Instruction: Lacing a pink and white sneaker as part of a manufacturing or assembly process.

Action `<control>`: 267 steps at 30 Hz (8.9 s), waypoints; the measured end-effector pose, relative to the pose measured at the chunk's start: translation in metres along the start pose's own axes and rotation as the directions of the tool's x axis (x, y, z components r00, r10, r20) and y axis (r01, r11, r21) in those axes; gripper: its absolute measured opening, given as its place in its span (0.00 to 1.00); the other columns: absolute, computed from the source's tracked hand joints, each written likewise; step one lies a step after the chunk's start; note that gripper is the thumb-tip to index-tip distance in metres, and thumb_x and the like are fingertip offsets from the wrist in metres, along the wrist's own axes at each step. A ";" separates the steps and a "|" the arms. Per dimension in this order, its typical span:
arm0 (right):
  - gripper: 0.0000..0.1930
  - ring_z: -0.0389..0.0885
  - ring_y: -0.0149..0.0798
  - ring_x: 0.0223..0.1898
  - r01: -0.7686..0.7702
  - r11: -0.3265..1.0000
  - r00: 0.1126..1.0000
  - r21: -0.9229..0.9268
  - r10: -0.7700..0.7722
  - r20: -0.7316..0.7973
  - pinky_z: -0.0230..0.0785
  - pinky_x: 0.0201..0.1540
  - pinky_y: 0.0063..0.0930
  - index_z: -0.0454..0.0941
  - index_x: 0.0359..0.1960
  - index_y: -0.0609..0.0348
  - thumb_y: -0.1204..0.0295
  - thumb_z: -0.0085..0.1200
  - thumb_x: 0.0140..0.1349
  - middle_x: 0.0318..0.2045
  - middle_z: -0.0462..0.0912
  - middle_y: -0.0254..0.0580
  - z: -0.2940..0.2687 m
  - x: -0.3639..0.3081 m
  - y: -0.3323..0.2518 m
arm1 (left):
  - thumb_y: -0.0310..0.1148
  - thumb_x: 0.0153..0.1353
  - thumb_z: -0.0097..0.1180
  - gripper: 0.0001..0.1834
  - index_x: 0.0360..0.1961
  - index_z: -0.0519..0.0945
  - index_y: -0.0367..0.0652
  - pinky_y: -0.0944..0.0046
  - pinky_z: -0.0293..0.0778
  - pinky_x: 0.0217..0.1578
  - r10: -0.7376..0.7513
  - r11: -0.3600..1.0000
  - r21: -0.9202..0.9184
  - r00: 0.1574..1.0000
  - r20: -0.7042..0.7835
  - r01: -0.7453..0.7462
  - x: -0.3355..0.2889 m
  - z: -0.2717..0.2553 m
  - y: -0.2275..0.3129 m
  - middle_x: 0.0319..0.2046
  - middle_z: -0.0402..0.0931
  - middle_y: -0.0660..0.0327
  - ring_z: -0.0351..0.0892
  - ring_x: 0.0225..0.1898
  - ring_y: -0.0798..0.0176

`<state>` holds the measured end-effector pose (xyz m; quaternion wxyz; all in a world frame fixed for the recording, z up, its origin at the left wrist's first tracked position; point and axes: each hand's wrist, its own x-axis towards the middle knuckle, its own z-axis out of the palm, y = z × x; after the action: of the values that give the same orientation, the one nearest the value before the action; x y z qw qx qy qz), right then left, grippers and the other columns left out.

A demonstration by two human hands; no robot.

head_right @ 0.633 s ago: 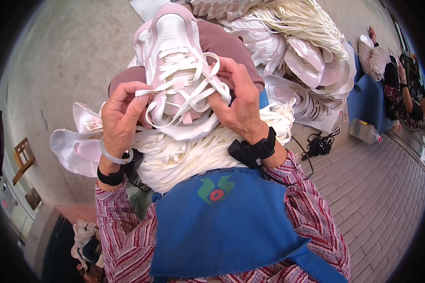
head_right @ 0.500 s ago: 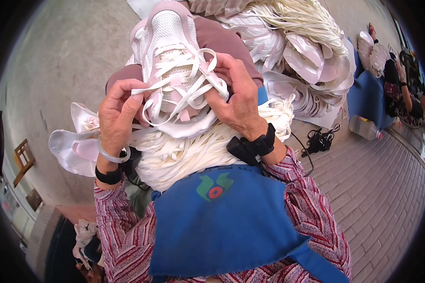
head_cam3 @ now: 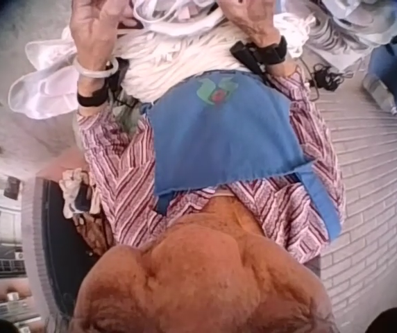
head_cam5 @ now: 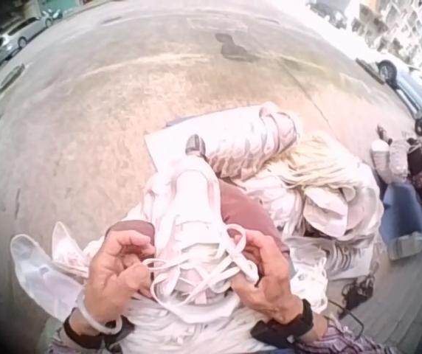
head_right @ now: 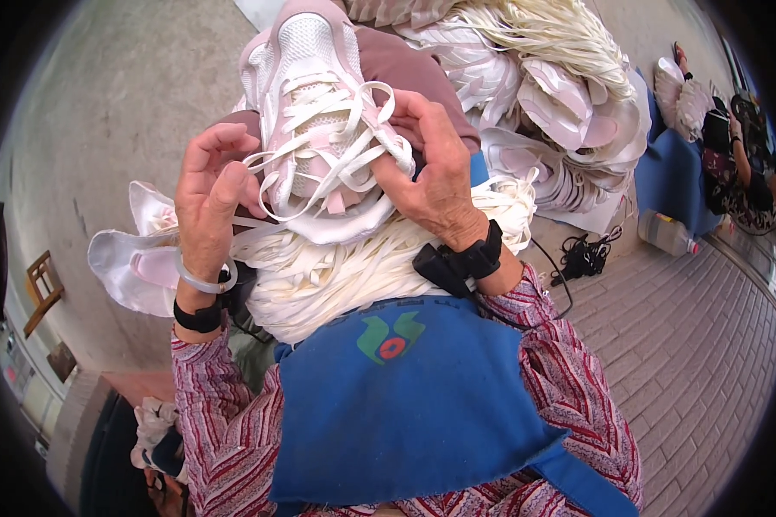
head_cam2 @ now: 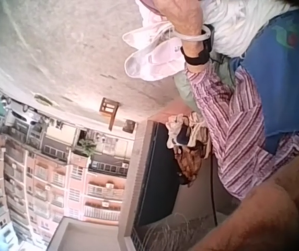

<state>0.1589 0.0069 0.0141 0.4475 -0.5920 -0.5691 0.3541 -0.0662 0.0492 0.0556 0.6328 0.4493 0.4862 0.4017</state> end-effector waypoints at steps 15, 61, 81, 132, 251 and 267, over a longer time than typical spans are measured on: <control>0.38 0.71 0.43 0.58 -0.104 0.992 0.991 0.069 0.097 0.094 0.64 0.62 0.35 0.58 0.61 0.70 0.76 0.64 0.49 0.54 0.69 0.50 0.002 -0.003 -0.013 | 0.28 0.62 0.57 0.11 0.42 0.71 0.37 0.77 0.71 0.27 0.119 0.961 0.257 0.991 -0.060 -0.099 -0.014 -0.009 -0.011 0.40 0.72 0.62 0.70 0.30 0.78; 0.17 0.80 0.51 0.38 -0.084 0.856 0.767 0.510 -0.271 0.582 0.72 0.43 0.34 0.67 0.52 0.66 0.71 0.50 0.65 0.37 0.78 0.54 0.110 -0.024 -0.161 | 0.48 0.66 0.44 0.23 0.28 0.78 0.38 0.67 0.68 0.31 0.104 0.948 -0.230 0.897 -0.429 -0.220 -0.138 -0.080 -0.007 0.22 0.74 0.64 0.71 0.27 0.70; 0.24 0.78 0.42 0.37 -0.024 0.984 0.976 -0.174 0.061 0.210 0.72 0.42 0.30 0.72 0.53 0.68 0.68 0.58 0.56 0.39 0.76 0.52 -0.005 0.015 0.014 | 0.31 0.64 0.56 0.14 0.46 0.76 0.33 0.70 0.71 0.38 0.496 0.801 0.592 0.456 -0.739 0.087 -0.147 -0.112 -0.005 0.33 0.77 0.62 0.75 0.37 0.72; 0.14 0.80 0.43 0.47 -0.439 0.316 0.892 0.841 0.267 0.365 0.75 0.52 0.36 0.73 0.50 0.69 0.72 0.49 0.68 0.47 0.79 0.50 0.038 0.106 -0.031 | 0.36 0.52 0.61 0.16 0.39 0.76 0.39 0.54 0.70 0.40 0.410 0.621 0.697 0.907 0.101 -0.358 -0.128 0.036 -0.035 0.37 0.75 0.51 0.74 0.39 0.48; 0.11 0.71 0.39 0.38 0.488 0.803 0.855 -0.343 -0.359 0.375 0.67 0.38 0.25 0.72 0.35 0.59 0.71 0.53 0.49 0.34 0.71 0.40 0.027 -0.017 0.007 | 0.68 0.60 0.39 0.42 0.62 0.66 0.43 0.49 0.72 0.43 -0.600 0.350 0.820 0.780 -0.176 0.454 0.169 -0.035 -0.015 0.55 0.69 0.50 0.69 0.54 0.53; 0.13 0.70 0.46 0.36 0.349 0.903 0.880 -0.251 -0.224 0.419 0.64 0.37 0.36 0.69 0.32 0.57 0.78 0.56 0.42 0.31 0.69 0.44 0.005 0.005 -0.001 | 0.34 0.61 0.45 0.21 0.41 0.76 0.22 0.53 0.77 0.22 -0.642 0.414 0.832 0.767 -0.022 0.370 0.208 -0.033 -0.085 0.37 0.79 0.41 0.82 0.37 0.48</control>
<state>0.1547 0.0124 0.0133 0.2749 -0.4845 -0.7767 0.2942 -0.0498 0.2284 -0.0832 0.5194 0.5665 0.6227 -0.1470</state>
